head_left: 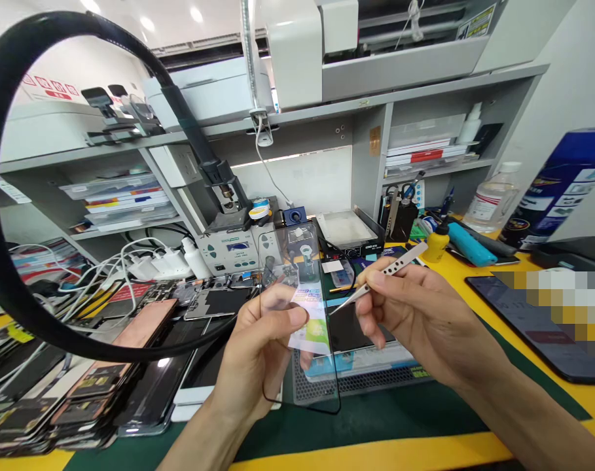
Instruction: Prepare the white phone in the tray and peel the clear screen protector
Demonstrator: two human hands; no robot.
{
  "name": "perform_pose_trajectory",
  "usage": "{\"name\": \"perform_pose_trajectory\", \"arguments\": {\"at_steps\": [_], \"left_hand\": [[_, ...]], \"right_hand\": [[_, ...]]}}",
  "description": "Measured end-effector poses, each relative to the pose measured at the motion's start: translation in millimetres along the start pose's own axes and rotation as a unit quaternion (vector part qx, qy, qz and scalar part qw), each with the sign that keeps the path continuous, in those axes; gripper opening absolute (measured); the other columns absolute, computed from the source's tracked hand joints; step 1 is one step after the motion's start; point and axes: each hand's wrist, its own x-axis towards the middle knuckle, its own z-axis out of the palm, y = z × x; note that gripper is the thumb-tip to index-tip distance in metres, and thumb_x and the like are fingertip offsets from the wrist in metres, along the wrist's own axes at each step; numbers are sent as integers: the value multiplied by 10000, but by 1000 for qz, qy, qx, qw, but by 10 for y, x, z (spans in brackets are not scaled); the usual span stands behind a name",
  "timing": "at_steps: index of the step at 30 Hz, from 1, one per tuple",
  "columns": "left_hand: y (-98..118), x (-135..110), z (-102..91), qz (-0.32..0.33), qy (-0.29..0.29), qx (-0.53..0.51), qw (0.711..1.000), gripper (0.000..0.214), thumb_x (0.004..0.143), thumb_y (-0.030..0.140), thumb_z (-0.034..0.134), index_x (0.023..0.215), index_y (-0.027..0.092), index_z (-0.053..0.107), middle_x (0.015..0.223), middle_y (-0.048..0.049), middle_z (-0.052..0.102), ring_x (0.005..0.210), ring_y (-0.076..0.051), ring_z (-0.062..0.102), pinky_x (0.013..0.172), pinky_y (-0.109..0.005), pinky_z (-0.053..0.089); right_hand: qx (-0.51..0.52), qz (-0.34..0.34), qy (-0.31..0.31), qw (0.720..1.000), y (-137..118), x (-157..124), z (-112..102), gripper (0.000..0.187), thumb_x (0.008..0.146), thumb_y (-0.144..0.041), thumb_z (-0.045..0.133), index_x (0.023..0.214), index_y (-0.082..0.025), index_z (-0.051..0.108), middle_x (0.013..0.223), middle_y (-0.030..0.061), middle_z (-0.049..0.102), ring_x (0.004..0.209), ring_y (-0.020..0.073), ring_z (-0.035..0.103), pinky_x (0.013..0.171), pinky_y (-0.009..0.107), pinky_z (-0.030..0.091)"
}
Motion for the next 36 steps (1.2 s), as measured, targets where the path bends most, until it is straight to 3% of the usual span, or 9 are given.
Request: {"name": "perform_pose_trajectory", "arguments": {"at_steps": [36], "left_hand": [[2, -4, 0, 2, 4, 3, 1000, 100, 699, 233, 735, 714, 142, 697, 589, -1, 635, 413, -95, 546, 450, -203, 403]], "right_hand": [[-15, 2, 0, 1000, 11, -8, -24, 146, 867, -267, 726, 794, -150, 676, 679, 56, 706, 541, 142, 652, 458, 199, 520]]}}
